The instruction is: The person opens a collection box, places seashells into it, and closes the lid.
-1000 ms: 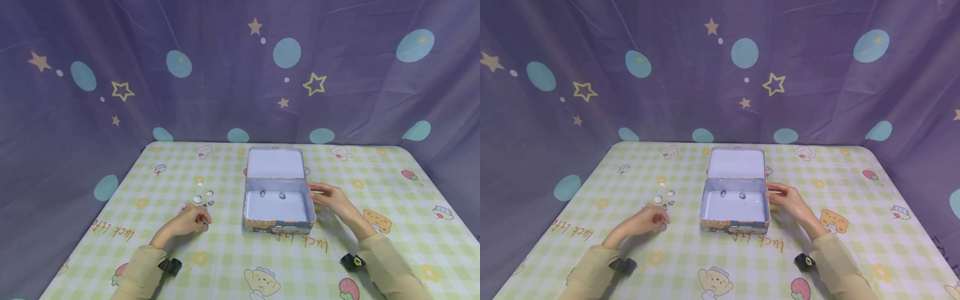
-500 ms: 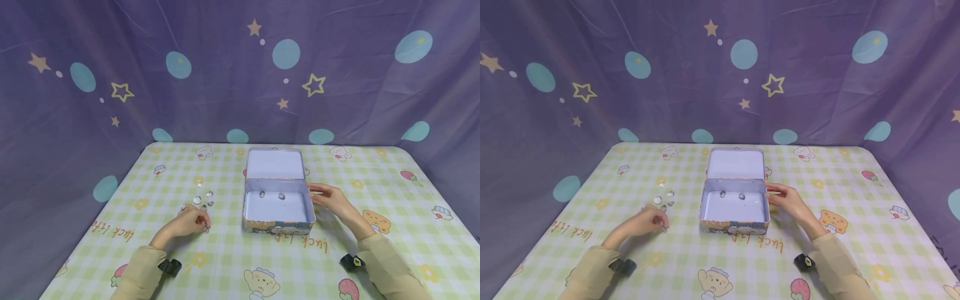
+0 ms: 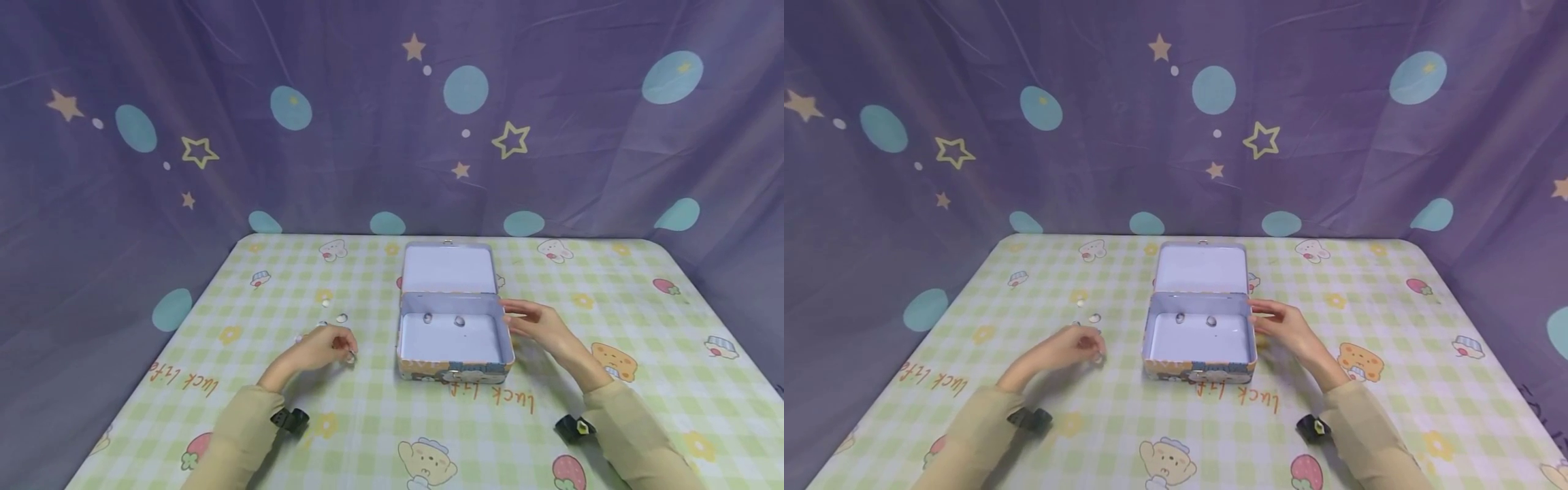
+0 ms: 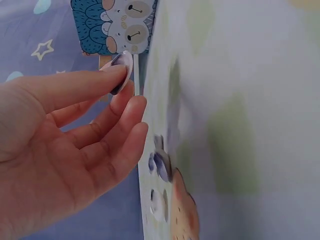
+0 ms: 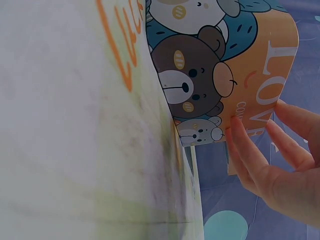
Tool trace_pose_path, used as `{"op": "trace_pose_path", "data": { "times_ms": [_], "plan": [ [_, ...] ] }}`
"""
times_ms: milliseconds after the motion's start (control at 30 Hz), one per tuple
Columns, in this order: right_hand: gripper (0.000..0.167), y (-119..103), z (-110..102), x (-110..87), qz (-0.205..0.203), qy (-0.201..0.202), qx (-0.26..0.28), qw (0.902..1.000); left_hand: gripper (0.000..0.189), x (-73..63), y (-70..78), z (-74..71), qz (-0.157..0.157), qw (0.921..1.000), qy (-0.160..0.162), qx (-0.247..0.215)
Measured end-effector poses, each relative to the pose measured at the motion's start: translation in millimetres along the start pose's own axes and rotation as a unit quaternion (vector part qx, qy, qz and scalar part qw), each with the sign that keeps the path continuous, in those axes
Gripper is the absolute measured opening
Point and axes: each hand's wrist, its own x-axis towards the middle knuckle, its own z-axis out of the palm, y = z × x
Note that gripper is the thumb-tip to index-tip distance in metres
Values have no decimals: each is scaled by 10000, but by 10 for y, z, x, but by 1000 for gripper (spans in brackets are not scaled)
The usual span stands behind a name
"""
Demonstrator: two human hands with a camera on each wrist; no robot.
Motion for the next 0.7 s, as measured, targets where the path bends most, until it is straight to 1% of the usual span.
{"op": "trace_pose_path", "data": {
  "times_ms": [100, 233, 467, 700],
  "plan": [
    [54, -2, -1, -1, 14, 4, 4, 10000, 9, 63, 26, -23, 58, 10000, 58, 25],
    [54, -6, 1, -3, 33, 7, -3, 10000, 8, 144, 100, -71, 62, 9999, 147, -38],
    [53, -11, 0, -6, 31, -7, 25, 10000, 8, 318, 201, -125, 278, 9986, 392, -213],
    [54, -14, 1, -10, 36, -19, 64, 10000, 10, 419, 345, -146, 188, 9983, 468, -284]
  ]
}}
